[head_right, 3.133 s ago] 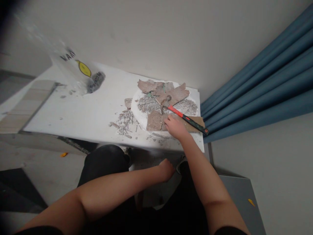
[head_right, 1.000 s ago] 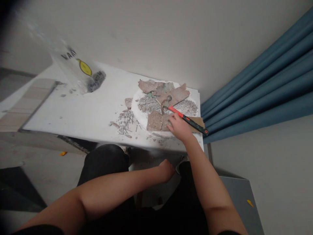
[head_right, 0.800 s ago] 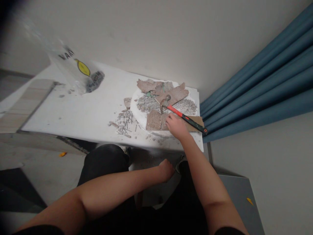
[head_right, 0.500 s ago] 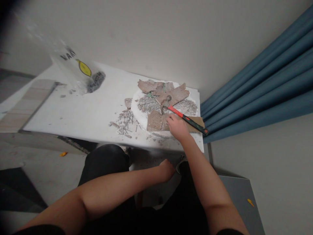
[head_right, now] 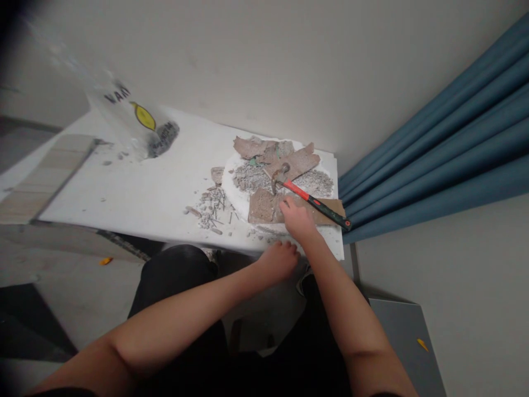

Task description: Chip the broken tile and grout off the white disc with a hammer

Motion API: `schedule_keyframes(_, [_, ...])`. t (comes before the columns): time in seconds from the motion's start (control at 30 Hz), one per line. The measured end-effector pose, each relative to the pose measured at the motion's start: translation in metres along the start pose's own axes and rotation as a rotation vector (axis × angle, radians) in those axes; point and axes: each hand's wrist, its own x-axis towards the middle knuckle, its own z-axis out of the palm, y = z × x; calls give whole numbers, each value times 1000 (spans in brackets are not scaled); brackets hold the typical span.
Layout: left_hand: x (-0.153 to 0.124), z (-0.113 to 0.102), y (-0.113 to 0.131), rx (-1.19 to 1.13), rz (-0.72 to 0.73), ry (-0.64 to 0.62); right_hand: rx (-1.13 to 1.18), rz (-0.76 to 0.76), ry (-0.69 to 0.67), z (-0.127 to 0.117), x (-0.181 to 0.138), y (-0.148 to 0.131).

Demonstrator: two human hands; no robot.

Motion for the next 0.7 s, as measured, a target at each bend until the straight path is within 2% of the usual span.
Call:
schedule_keyframes(0.03, [-1, -7, -5, 27, -65, 105, 6, 0, -8, 0, 1, 0])
schedule_keyframes(0.07, [-2, -12, -9, 51, -99, 148, 12, -2, -16, -1, 2, 0])
schedule_keyframes(0.2, [-10, -24, -14, 63, -167, 152, 39, -24, -20, -3, 4, 2])
schedule_keyframes(0.37, [-24, -37, -34, 117, -327, 269, 43, -34, -22, -2, 4, 1])
schedule_keyframes(0.5, [-28, -41, -55, 150, -316, 168, 29, -30, -38, -2, 5, -1])
schedule_keyframes(0.7, [-21, -34, -59, 157, -281, 139, 23, -8, -66, -7, 3, -6])
